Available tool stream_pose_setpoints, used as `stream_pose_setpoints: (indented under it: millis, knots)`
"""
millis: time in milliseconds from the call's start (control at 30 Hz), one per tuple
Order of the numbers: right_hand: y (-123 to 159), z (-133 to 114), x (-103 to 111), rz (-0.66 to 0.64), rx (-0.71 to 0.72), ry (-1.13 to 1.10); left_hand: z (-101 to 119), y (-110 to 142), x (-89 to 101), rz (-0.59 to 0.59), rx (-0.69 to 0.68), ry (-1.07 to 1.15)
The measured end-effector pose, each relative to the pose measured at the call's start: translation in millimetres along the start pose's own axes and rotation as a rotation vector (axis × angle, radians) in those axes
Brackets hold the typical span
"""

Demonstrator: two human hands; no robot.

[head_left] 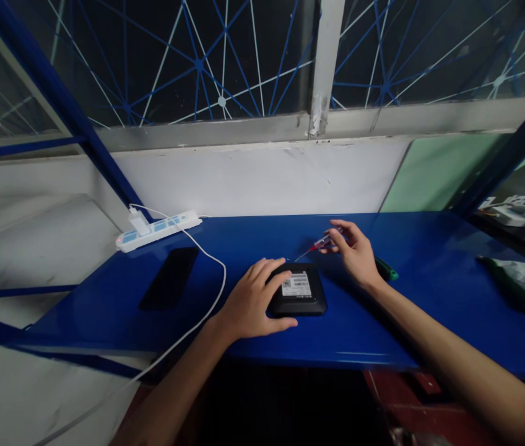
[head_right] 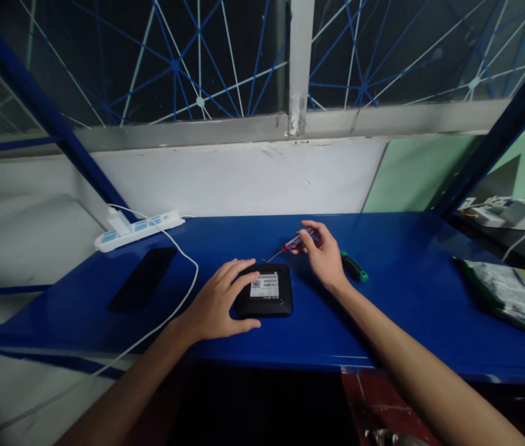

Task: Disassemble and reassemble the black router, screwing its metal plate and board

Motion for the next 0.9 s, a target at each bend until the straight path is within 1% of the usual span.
stream_pose_setpoints:
  millis: [100, 133, 200, 267, 467, 733, 833, 900]
  knots:
    - [1.2, 11.9, -1.1, 0.01, -0.035, -0.038, 28.4, 7.0, -1.9, 0.047, -0.116, -0.006]
    - [1.7, 14.9, -1.7, 0.01, -0.041, -0.043, 35.1, 8.3, -4.0, 0.052, -0.133, -0.015]
    - [2.9, 18.9, -3.3, 0.004, -0.044, -0.04, 43.5, 9.3, -8.3, 0.052, -0.146, -0.033]
    - [4.2, 21.4, -5.1, -0.009, -0.044, -0.026, 47.1, 9.6, -11.7, 0.039, -0.153, -0.049]
    - [5.4, 23.9, -7.6, -0.033, -0.031, 0.012, 44.6, 9.9, -14.4, -0.004, -0.144, -0.05]
    - [5.0, 26.4, -6.3, -0.056, -0.037, 0.056, 40.8, 7.5, -17.7, -0.047, -0.106, 0.03]
    - [5.9, 26.5, -8.2, -0.065, -0.049, 0.051, 33.8, 6.8, -10.8, -0.011, -0.066, 0.066]
    - [6.2, 25.8, -8.6, -0.061, -0.056, 0.043, 23.0, 7.0, -3.1, 0.02, -0.014, 0.089]
Point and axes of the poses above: each hand's wrist, its own y-axis away from the middle knuckle, its own x-axis out of the back of the hand, z = x × y, the point moved 10 cm from there along -y, towards the middle knuckle, and after that the axes turned 13 degrees about x, right-handed, at the moved point
